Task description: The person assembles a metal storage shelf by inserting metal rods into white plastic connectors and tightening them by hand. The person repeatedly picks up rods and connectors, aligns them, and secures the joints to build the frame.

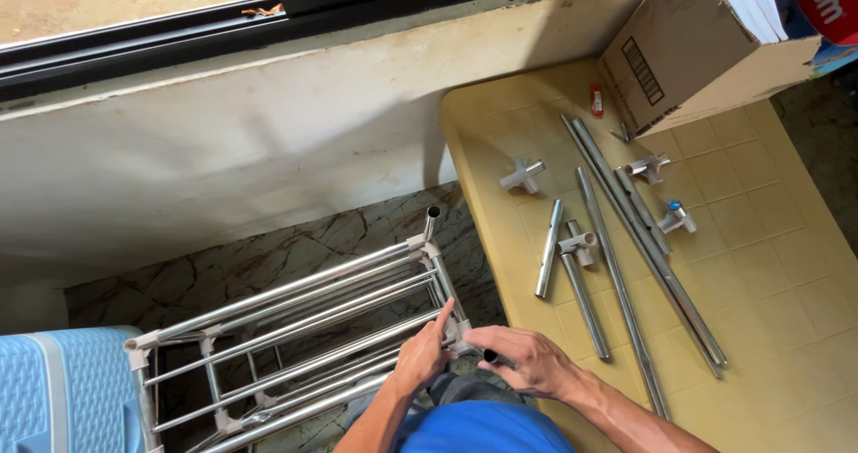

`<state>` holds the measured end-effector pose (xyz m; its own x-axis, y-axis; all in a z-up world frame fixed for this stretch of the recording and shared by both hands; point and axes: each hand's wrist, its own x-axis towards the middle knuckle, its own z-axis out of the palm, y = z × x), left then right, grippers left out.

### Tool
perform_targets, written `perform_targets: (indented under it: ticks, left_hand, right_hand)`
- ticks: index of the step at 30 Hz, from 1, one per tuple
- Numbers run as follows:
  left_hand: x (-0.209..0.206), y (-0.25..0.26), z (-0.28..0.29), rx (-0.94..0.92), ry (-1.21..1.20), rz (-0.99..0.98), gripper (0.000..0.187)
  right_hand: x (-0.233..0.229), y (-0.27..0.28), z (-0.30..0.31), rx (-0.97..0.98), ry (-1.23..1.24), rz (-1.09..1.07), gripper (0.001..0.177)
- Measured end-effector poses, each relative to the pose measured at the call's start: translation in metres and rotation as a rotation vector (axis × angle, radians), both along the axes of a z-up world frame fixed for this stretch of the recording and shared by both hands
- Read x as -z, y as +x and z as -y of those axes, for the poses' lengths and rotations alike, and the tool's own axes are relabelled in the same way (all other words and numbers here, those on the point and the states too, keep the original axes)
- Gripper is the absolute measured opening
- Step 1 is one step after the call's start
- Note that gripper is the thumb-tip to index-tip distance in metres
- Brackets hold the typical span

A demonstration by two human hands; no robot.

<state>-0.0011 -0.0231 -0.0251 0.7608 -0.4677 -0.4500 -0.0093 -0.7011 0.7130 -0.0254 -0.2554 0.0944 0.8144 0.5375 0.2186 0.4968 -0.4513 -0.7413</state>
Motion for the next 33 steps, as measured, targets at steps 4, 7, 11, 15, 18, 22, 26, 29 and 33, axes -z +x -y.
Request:
perform_targets:
  ticks: [4,7,11,15,18,22,26,29,33]
  left_hand:
    - [0.007,-0.001,0.000,-0.008,0.021,0.006,0.113]
    - [0.009,0.000,0.001,-0.012,0.022,-0.009,0.114]
    - [0.010,-0.001,0.001,-0.011,0.019,-0.012,0.115]
    - [0.008,-0.002,-0.001,-0.031,-0.021,0.006,0.115]
    - [0.009,-0.001,-0.002,-0.028,-0.018,0.025,0.115]
    - [0.010,0.000,-0.004,-0.032,-0.038,0.017,0.117]
    - [0.009,-0.002,-0.009,-0.041,-0.063,0.027,0.117]
    - [0.002,0.004,-0.018,-0.039,-0.058,0.064,0.114]
    - [-0.015,0.007,-0.036,-0.029,-0.032,0.163,0.105]
  right_hand:
    - [0.007,-0.004,-0.002,0.044,-0.051,-0.139,0.033]
    - [0.012,-0.008,-0.006,0.137,-0.095,-0.197,0.036]
    - [0.007,-0.006,-0.012,0.148,-0.193,-0.104,0.034]
    - [-0.003,0.003,-0.006,-0.002,-0.030,0.038,0.039]
    - [-0.002,0.003,-0.006,-0.029,-0.084,0.038,0.028]
    - [0.002,-0.004,-0.010,0.051,-0.139,-0.096,0.032]
    - [-0.005,-0.001,-0.010,0.078,-0.196,-0.116,0.034]
    - [-0.015,0.006,-0.006,0.007,-0.129,-0.066,0.037]
    - [-0.017,0.009,-0.006,-0.050,-0.093,-0.109,0.034]
